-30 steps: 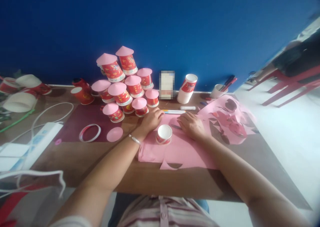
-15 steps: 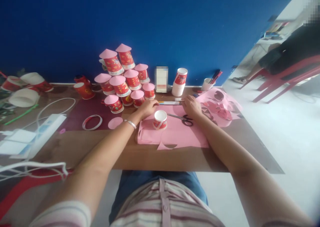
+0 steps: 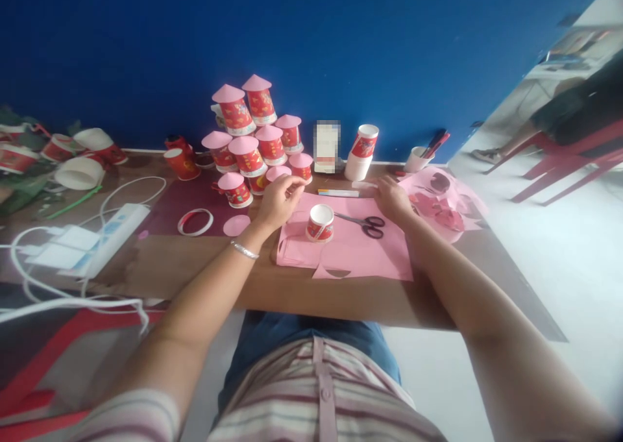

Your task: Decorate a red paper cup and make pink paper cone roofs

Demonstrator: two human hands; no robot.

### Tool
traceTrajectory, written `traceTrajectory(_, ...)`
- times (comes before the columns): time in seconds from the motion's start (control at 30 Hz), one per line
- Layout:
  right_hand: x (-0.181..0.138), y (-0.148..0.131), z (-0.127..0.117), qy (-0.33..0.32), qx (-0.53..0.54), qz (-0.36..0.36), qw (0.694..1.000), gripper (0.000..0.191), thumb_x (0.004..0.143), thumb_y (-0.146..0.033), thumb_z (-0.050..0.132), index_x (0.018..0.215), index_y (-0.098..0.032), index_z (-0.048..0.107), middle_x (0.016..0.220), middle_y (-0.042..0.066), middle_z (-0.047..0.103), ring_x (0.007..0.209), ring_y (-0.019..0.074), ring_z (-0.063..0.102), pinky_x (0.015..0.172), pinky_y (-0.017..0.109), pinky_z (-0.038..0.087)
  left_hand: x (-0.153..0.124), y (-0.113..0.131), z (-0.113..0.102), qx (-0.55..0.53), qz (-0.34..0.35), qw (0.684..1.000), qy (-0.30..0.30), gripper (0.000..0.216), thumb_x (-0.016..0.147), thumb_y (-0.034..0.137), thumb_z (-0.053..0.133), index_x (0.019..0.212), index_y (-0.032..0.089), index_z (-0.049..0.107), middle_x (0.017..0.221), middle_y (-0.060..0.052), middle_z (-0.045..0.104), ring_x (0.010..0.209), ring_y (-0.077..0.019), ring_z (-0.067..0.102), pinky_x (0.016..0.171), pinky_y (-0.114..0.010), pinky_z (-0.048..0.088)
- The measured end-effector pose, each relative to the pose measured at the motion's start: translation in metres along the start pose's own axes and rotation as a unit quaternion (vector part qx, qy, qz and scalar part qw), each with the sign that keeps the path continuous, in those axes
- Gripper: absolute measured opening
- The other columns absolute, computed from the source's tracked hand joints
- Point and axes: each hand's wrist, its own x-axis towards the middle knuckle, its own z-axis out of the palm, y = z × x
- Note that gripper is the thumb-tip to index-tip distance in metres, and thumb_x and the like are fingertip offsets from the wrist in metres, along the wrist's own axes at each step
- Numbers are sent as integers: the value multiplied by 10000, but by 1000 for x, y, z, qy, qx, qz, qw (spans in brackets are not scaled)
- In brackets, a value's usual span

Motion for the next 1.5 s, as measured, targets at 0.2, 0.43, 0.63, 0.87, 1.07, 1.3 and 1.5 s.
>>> traceTrajectory(0.2,-7,-67,-20,-18,323,43,945,478,951,-630,572,1046,-186,721,689,13,645,605,163,599,629,315,527,10,29,1,-67,10,998,18,306,1000,440,597,1124,172,678,1060,-74,737,926,-147,707,769,-248,576)
traceTrajectory(0.43,-12,-111,-27,-47,535,69,841,515,784,-693,771,909,-195,734,648,-14,586,588,128,550,583,285,501,14,44,7,-93,19,993,-63,389,946,492,678,1164,171,698,992,-58,764,841,-143,714,744,-248,583)
traceTrajectory(0.63,-13,-108,-16,-50,554,66,828,445,817,-623,787,910,-189,744,662,-12,588,612,124,550,602,292,496,17,41,9,-54,55,996,-47,278,951,425,690,1069,182,757,1025,-70,793,902,-167,726,792,-274,582)
traceTrajectory(0.87,5,-81,-10,9,581,103,807,411,752,-578,857,858,-210,708,659,-32,586,568,102,520,556,259,458,20,14,2,-125,-41,991,-23,343,901,443,743,1064,142,758,771,-42,753,656,-144,682,622,-250,559)
traceTrajectory(1.07,8,-65,5,-29,600,150,785,442,694,-583,883,847,-217,687,672,-35,585,577,107,530,553,261,467,16,-21,21,-73,-40,996,-28,245,875,326,757,1053,158,753,965,-74,787,800,-158,707,710,-261,570)
traceTrajectory(1.3,-3,-74,24,-41,593,182,783,314,807,-485,811,833,-198,686,667,-31,590,620,111,552,600,259,452,-5,-40,34,-43,-56,994,-78,236,893,317,739,1074,168,758,993,-65,784,820,-161,703,736,-271,570)
traceTrajectory(1.5,-7,-83,29,-69,574,209,789,299,831,-464,785,918,-187,714,647,-31,595,620,114,524,582,254,412,-14,-42,32,-57,-60,990,-117,230,907,289,721,1108,179,745,1112,-83,780,827,-161,704,762,-299,584)
